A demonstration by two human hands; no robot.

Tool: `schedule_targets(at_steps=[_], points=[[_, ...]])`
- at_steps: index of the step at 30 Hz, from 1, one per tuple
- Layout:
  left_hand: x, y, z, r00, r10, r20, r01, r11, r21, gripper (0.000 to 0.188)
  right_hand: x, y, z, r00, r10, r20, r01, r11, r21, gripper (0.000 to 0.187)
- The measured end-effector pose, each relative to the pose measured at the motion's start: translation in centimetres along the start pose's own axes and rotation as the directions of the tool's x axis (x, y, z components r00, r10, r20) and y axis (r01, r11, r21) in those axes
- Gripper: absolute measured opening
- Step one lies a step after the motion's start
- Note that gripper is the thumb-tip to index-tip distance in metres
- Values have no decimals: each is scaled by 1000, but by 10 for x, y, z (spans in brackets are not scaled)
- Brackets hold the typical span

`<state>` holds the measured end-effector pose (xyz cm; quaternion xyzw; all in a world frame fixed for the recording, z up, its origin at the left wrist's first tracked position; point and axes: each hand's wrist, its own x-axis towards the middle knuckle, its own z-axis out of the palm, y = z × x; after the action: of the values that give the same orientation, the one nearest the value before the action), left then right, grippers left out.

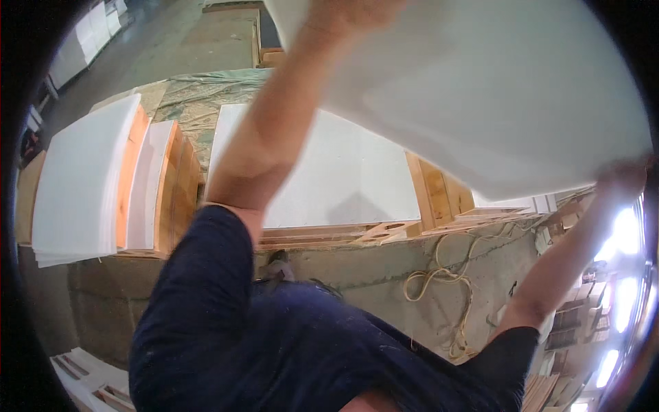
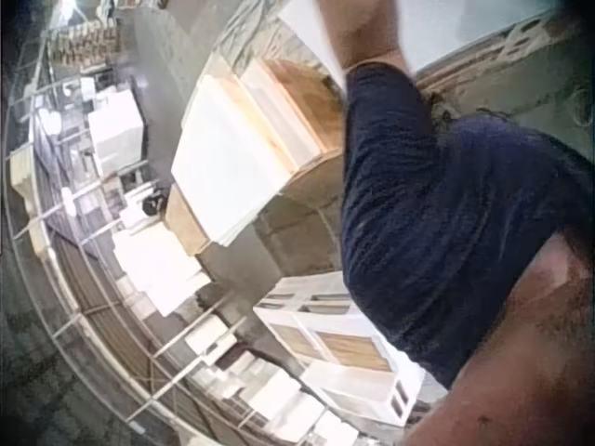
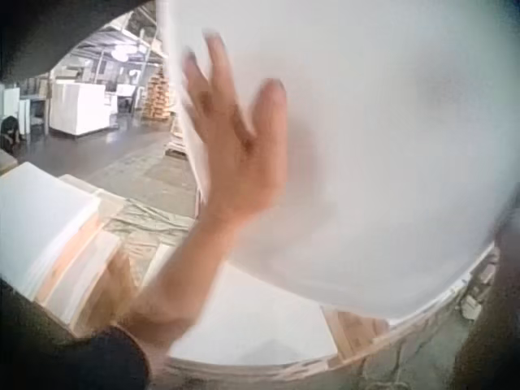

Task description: The person repeatedly picks up white foam sheets and places them onto a wooden pallet structure. They smooth the sheets by hand and occasionally lift the wooden frame to adjust the stack. The person also uses a yellow air hose to blow dust off the wooden frame.

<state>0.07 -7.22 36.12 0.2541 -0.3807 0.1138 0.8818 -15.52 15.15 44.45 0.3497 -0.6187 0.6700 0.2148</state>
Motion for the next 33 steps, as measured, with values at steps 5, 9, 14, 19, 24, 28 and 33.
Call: schedule_targets(at_steps=[5,9,14,19,24,28,33], points=[[-110,-51,-32,709,-705,3,700,705,119,70,52,-12,72,767,-479,428,562,822,-87,39],[-163,-115,-53,241,-964,-112,970,242,-1,73,-36,-42,176,434,-217,874,810,519,-273,58],[-203,-175,-39,167,-977,-133,952,195,-237,83,-78,-12,234,268,-380,885,748,662,57,62],[-224,-258,-18,369,-920,-132,874,392,-287,78,-107,11,276,189,-347,919,805,591,58,67],[-252,-284,-42,278,-960,-14,948,277,-158,74,-161,81,301,0,-595,804,902,347,257,58],[-278,-260,-90,163,-971,174,986,165,-5,70,-209,115,272,-46,-605,795,835,414,363,48],[-298,-184,-196,-75,-753,654,946,153,285,65,-263,140,212,-41,-373,927,759,592,272,42]])
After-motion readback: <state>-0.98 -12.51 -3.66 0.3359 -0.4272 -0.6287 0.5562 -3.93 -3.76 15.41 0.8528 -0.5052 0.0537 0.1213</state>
